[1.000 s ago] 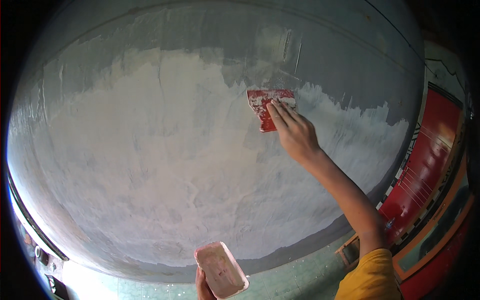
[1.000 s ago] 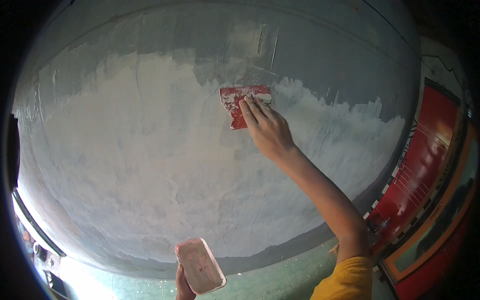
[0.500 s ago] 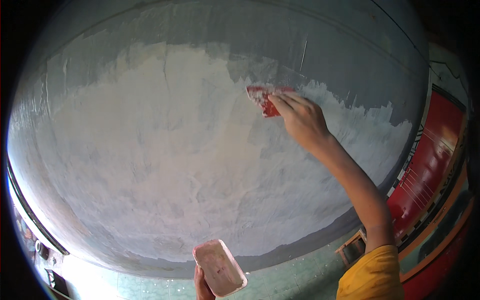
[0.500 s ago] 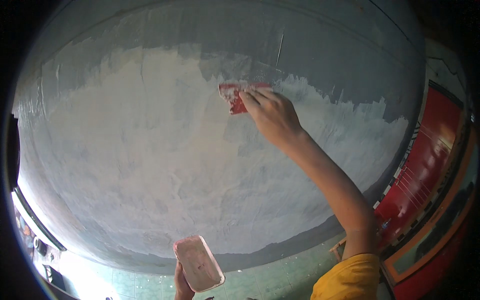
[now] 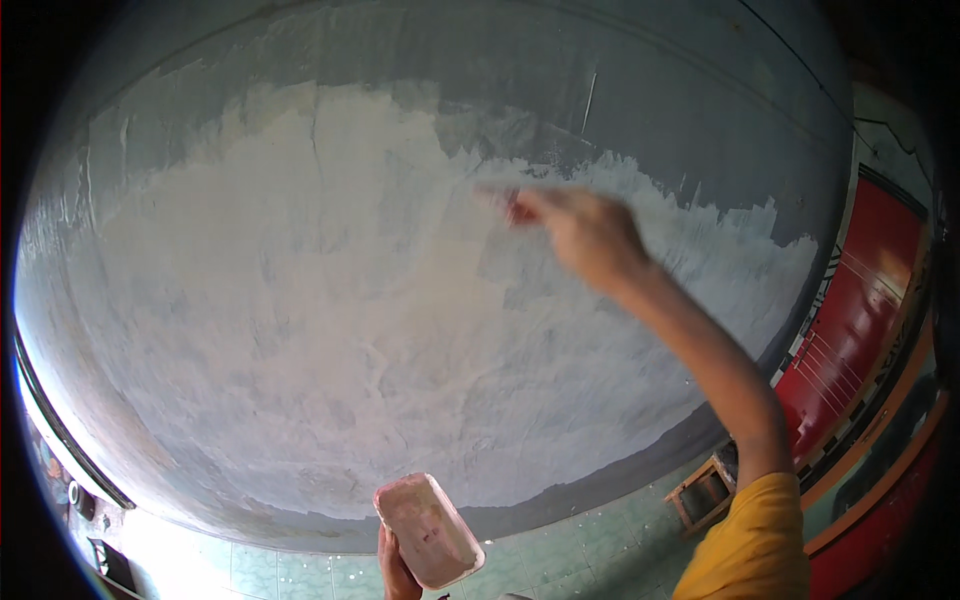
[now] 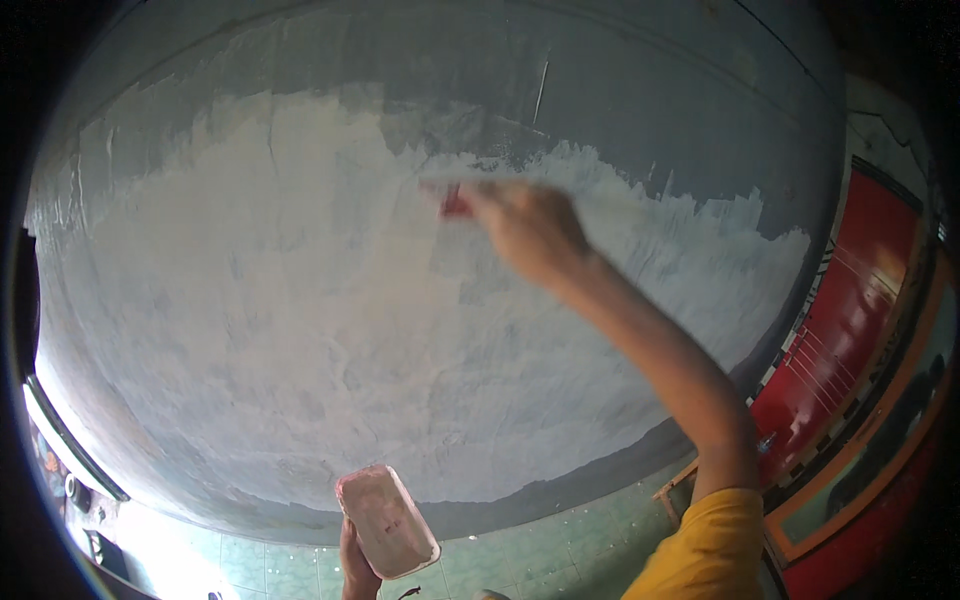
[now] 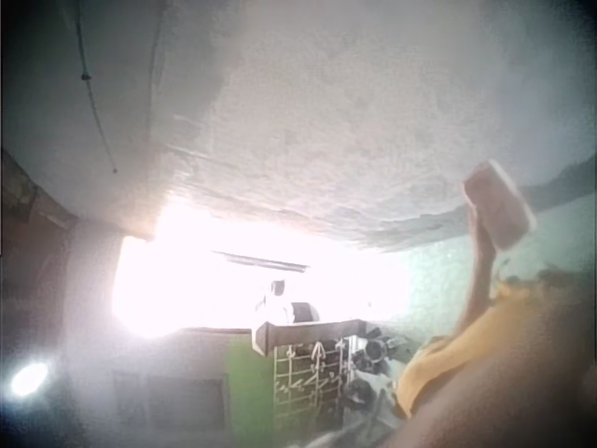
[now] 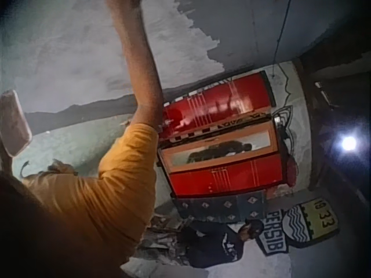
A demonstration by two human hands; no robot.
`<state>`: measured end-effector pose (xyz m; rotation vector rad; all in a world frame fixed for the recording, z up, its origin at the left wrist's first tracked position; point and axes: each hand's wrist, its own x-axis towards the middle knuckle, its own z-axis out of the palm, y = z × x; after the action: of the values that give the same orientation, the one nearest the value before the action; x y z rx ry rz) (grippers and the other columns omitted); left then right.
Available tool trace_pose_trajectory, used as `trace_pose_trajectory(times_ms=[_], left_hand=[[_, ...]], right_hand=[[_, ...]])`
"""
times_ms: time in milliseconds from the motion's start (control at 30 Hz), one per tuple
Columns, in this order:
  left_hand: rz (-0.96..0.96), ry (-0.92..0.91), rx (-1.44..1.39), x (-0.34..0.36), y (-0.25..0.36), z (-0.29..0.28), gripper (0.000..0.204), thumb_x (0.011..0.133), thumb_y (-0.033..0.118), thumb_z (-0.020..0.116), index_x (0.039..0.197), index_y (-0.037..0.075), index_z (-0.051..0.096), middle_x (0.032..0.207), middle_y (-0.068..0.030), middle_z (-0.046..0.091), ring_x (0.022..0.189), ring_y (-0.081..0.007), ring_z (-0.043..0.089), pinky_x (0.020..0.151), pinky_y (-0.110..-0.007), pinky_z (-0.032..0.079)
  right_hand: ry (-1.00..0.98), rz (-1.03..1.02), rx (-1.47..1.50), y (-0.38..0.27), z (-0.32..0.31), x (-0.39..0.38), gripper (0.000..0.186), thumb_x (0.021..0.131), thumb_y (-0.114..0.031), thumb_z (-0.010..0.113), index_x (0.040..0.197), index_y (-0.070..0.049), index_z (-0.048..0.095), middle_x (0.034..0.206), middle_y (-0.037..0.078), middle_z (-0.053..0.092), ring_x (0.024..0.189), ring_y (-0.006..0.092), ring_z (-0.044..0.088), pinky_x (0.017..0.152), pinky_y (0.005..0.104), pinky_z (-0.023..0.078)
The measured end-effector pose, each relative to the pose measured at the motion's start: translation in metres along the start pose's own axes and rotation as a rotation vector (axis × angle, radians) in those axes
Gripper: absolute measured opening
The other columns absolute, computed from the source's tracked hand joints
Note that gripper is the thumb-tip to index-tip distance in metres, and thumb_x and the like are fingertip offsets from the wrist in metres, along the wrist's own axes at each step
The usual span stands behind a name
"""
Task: The person applies putty to an indoor wall using a scraper, repeatedly picking up white putty from a small pink container and spreading it in long strokes over the gray wall surface.
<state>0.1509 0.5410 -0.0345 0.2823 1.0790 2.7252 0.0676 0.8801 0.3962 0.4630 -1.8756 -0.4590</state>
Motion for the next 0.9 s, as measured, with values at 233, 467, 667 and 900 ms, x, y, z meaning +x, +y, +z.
trace_pose_trajectory(times_ms=[233,467,667,900], left_hand=[[-0.022,0.006,-0.021,-0.007,-0.004,0.047,0.058,0.107,0.044,0.045,0.15,0.007,0.04,0.137,-0.0126,0.056,0.121,-0.0273,0.06,0.101,-0.044,0.051],[0.018,0.068,-0.014,-0.025,-0.049,0.059,0.059,0.106,0.046,0.047,0.149,0.006,0.042,0.134,-0.0133,0.058,0.119,-0.027,0.062,0.099,-0.043,0.053],[0.029,0.039,-0.019,-0.045,-0.07,0.097,0.059,0.105,0.047,0.049,0.148,0.006,0.042,0.133,-0.0142,0.059,0.117,-0.0268,0.063,0.099,-0.043,0.053],[0.009,0.106,-0.029,-0.071,-0.096,0.099,0.06,0.105,0.047,0.05,0.148,0.006,0.042,0.134,-0.014,0.058,0.117,-0.0271,0.062,0.1,-0.043,0.053]], right_hand=[[0.056,0.184,-0.218,0.122,-0.044,0.067,0.035,0.096,-0.007,0.055,0.126,-0.018,0.069,0.112,0.017,0.073,0.098,0.0339,0.073,0.077,0.0441,0.06],[0.055,-0.06,-0.11,0.046,-0.006,-0.05,0.029,0.099,-0.007,0.052,0.123,-0.01,0.067,0.116,0.014,0.073,0.106,0.0324,0.072,0.085,0.0411,0.061],[0.059,0.154,-0.139,0.123,-0.07,0.055,0.027,0.097,-0.008,0.053,0.12,-0.007,0.067,0.11,0.009,0.074,0.097,0.0305,0.072,0.078,0.0444,0.061],[0.02,-0.21,-0.329,0.03,0.04,-0.088,0.047,0.092,-0.005,0.062,0.137,0.005,0.059,0.131,0.025,0.065,0.112,0.0331,0.07,0.088,0.04,0.062]])
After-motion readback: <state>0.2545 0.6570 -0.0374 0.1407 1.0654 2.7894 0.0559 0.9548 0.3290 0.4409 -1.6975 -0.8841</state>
